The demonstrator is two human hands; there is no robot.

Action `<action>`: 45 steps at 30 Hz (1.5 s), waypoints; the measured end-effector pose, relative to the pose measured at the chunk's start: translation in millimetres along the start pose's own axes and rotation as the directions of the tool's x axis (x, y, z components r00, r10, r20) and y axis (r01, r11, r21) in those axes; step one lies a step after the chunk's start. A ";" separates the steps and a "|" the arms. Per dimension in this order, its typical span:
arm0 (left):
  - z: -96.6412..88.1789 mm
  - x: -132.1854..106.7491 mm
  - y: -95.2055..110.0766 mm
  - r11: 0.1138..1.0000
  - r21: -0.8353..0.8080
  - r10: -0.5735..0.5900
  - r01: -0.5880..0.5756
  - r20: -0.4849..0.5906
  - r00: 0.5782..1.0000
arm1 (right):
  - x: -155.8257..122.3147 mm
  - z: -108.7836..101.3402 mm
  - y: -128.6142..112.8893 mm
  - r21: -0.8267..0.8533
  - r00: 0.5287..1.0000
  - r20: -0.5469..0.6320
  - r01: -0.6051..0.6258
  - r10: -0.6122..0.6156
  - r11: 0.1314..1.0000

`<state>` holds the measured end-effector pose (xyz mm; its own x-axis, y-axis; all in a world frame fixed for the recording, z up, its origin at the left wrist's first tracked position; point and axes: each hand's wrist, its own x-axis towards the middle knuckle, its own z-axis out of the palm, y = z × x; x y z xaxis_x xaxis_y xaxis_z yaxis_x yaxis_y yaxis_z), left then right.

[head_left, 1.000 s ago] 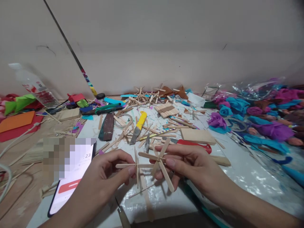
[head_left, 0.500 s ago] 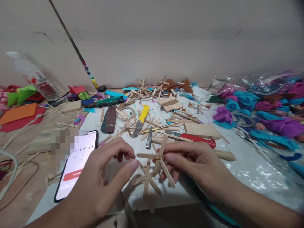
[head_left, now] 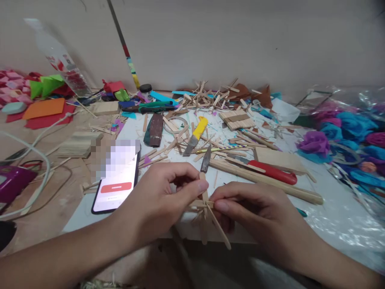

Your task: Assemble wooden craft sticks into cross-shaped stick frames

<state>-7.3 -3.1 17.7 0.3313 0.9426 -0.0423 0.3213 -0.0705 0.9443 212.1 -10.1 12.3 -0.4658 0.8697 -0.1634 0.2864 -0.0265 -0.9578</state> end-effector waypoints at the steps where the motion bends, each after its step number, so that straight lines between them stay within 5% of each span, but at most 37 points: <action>1: 0.2 -0.1 -0.6 1.000 -0.014 -0.018 0.018 -0.010 1.000 | 0.0 -0.6 -0.8 -0.027 1.000 -0.003 0.006 -0.006 1.000; 6: 6.7 -1.1 -2.8 0.987 -0.127 -0.099 0.096 -0.016 0.995 | -0.9 -2.5 -2.3 -0.097 1.000 0.010 0.024 -0.023 0.995; 27: 7.1 -0.7 -4.4 0.961 -0.257 -0.102 0.104 0.021 0.995 | 2.5 -3.1 -0.7 0.100 0.998 -0.020 -0.062 0.064 0.993; 36: 2.2 -3.7 -0.3 0.995 0.082 0.065 -0.062 -0.041 0.997 | -0.7 -2.5 -1.3 0.052 0.981 -0.191 0.055 -0.044 0.997; 45: 2.0 -5.8 -1.8 0.989 0.137 0.061 -0.062 0.016 0.998 | -4.5 -1.1 3.3 0.068 0.974 -0.220 0.071 -0.055 0.995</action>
<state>-8.1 -9.1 15.6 0.3642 0.9313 0.0099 0.4183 -0.1731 0.8916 216.1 -13.6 10.1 -0.2852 0.9569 -0.0545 0.1952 0.0023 -0.9808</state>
